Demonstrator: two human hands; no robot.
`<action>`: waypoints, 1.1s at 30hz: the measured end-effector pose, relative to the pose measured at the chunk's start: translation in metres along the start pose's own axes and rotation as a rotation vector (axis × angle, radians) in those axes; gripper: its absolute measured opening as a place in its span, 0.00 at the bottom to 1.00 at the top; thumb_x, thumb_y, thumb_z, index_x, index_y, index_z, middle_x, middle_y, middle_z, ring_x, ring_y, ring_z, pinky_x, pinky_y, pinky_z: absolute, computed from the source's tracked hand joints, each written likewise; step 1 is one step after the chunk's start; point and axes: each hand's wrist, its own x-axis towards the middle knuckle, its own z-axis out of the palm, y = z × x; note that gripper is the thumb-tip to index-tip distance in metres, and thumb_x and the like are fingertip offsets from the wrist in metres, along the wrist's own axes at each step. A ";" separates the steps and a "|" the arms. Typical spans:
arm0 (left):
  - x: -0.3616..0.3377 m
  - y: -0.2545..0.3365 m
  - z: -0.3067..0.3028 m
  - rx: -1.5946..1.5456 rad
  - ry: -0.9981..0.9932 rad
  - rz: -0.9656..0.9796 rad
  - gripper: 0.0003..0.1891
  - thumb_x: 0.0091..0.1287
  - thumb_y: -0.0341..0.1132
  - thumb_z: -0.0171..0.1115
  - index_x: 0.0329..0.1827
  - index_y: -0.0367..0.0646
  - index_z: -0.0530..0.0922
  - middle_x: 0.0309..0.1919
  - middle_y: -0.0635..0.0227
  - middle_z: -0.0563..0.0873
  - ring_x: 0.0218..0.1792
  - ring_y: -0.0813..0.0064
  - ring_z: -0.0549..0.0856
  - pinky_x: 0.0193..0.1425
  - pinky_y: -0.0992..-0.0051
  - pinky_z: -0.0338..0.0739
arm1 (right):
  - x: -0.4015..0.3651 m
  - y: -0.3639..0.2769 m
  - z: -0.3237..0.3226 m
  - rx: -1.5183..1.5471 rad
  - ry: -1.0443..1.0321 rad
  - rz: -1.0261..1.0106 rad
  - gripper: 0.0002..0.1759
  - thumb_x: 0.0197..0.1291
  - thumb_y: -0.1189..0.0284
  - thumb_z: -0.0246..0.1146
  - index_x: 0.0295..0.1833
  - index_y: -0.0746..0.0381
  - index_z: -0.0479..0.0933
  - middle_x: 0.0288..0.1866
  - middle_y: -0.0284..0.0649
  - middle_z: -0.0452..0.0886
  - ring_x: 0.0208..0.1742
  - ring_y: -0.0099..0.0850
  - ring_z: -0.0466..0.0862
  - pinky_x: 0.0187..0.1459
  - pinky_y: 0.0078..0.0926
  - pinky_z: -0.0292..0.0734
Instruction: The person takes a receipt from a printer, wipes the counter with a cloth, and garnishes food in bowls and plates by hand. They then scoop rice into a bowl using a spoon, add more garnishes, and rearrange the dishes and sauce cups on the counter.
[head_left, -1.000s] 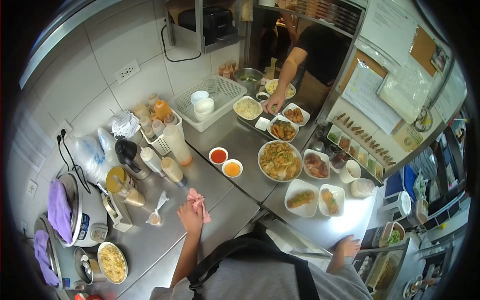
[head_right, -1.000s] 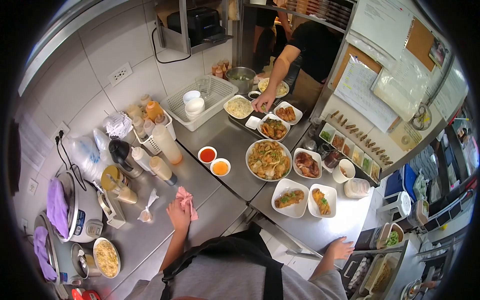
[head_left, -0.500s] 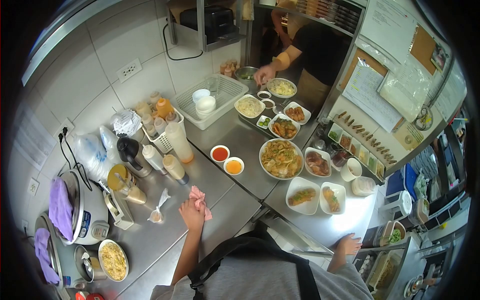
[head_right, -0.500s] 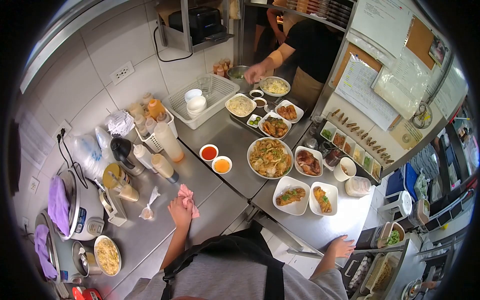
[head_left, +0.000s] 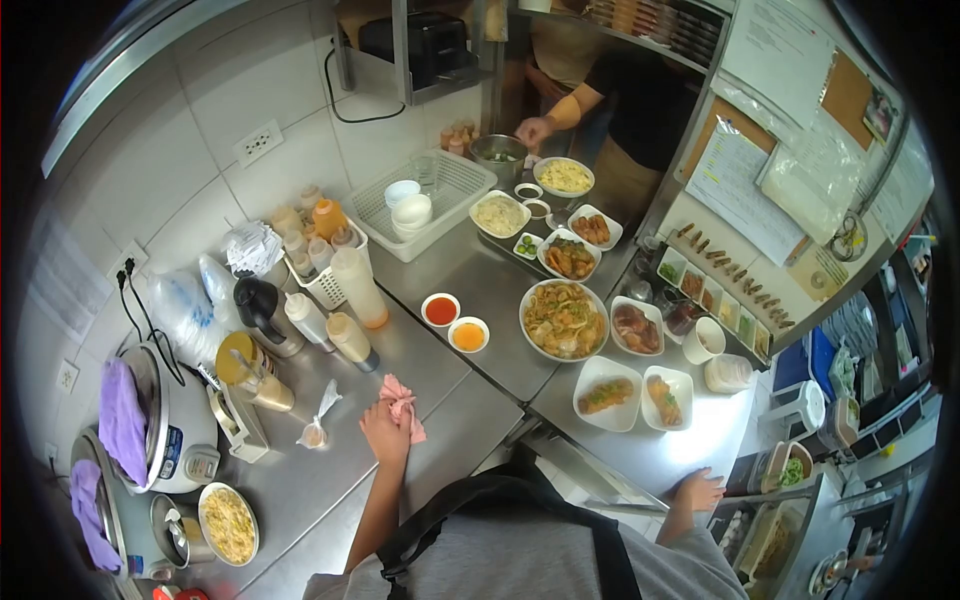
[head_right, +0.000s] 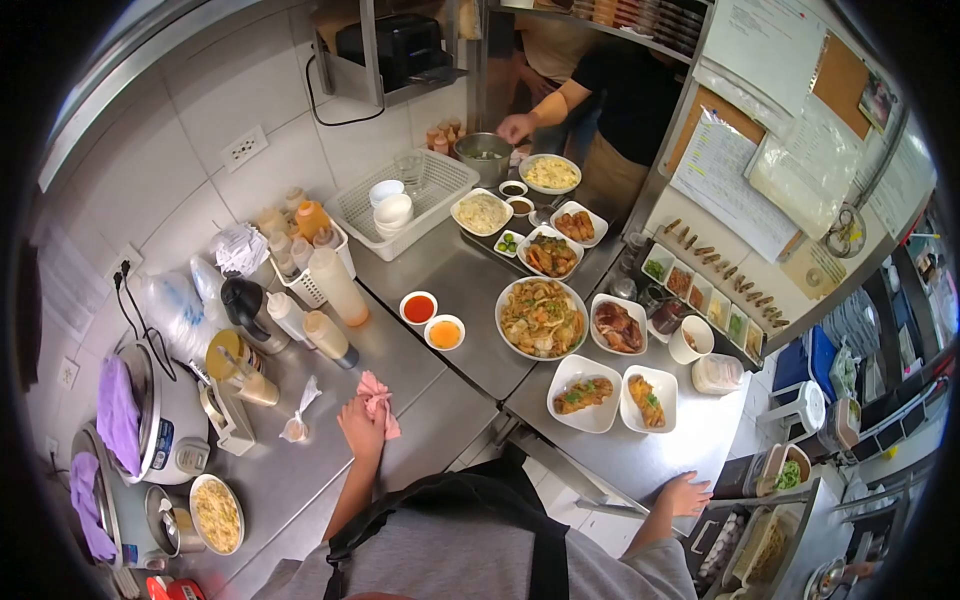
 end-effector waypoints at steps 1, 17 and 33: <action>0.000 0.000 0.001 -0.006 0.002 -0.001 0.14 0.57 0.43 0.64 0.36 0.41 0.76 0.34 0.60 0.80 0.40 0.56 0.76 0.49 0.60 0.66 | -0.001 -0.001 -0.002 0.001 -0.002 0.001 0.32 0.66 0.47 0.47 0.70 0.52 0.65 0.73 0.45 0.63 0.73 0.40 0.62 0.68 0.50 0.56; 0.000 -0.004 0.001 -0.017 -0.072 -0.045 0.13 0.60 0.40 0.63 0.40 0.39 0.77 0.39 0.60 0.81 0.45 0.60 0.77 0.51 0.60 0.67 | 0.003 0.000 0.010 0.021 0.061 -0.013 0.32 0.65 0.47 0.49 0.69 0.54 0.66 0.71 0.49 0.65 0.72 0.42 0.63 0.66 0.51 0.59; 0.015 0.075 -0.074 -2.000 -0.699 -0.525 0.24 0.75 0.53 0.39 0.60 0.43 0.67 0.51 0.61 0.78 0.49 0.63 0.80 0.55 0.61 0.76 | -0.176 -0.168 -0.120 1.169 -0.697 -1.196 0.12 0.60 0.75 0.58 0.49 0.60 0.80 0.46 0.38 0.83 0.46 0.34 0.81 0.53 0.29 0.74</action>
